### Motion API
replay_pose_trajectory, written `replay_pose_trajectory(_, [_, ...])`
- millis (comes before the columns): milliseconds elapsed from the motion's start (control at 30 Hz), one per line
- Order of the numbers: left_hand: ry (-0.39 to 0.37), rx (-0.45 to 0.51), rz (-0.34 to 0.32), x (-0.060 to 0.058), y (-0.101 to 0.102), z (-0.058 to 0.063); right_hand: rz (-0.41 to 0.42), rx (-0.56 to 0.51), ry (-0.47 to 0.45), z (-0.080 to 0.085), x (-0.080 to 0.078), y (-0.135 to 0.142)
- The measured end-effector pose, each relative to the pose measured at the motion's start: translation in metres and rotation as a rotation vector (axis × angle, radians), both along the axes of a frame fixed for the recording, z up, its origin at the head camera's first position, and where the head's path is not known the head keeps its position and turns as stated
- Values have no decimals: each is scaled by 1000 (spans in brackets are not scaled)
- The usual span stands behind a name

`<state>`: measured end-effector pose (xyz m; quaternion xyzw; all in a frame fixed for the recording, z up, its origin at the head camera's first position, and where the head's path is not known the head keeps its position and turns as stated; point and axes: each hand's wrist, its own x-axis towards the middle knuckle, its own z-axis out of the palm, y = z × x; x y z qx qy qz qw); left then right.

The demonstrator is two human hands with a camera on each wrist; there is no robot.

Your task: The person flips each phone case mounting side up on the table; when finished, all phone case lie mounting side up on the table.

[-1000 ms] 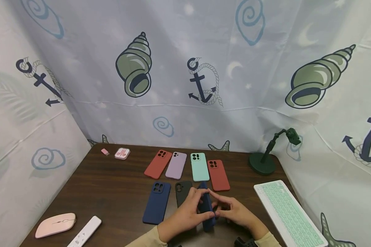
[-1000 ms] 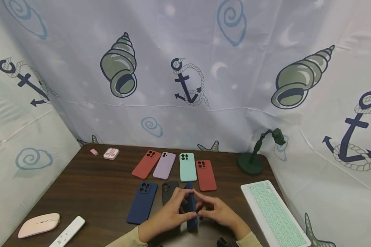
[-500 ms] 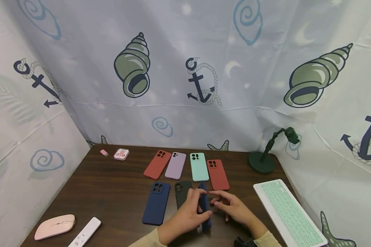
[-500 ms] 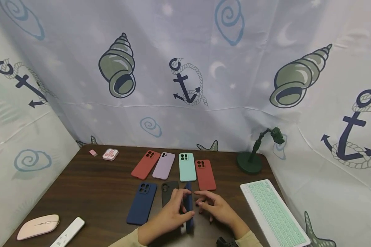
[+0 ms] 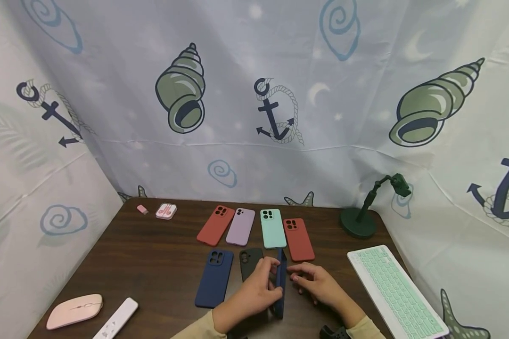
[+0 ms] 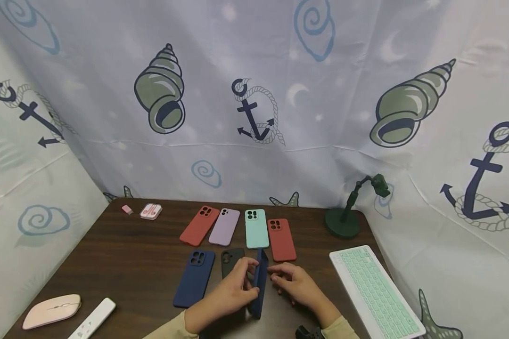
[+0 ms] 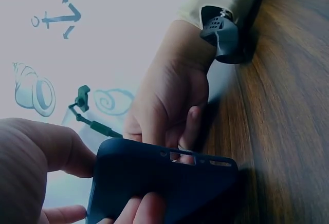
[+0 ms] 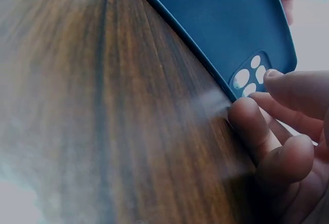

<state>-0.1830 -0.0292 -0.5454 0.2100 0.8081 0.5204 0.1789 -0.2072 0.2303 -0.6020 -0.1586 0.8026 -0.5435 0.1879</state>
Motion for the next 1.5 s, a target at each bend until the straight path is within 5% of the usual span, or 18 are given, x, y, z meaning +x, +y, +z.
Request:
replay_pose_trajectory(433, [-10,-23,15,-6,-2,-2,-111,-53,-63,2,-2,-2])
replay_pose_trajectory(833, [296,-321,44,-22,-8,-17,-190,-123,-84,1,-2,-4])
replay_pose_trajectory(1267, [487,-534,-41,-18,-6,-26,-242,-145,-86,-2,-2,-4])
replay_pose_trajectory(1500, [515,-543,-56,-19,-4,-31,-277,-131,-91,0,-1,-5])
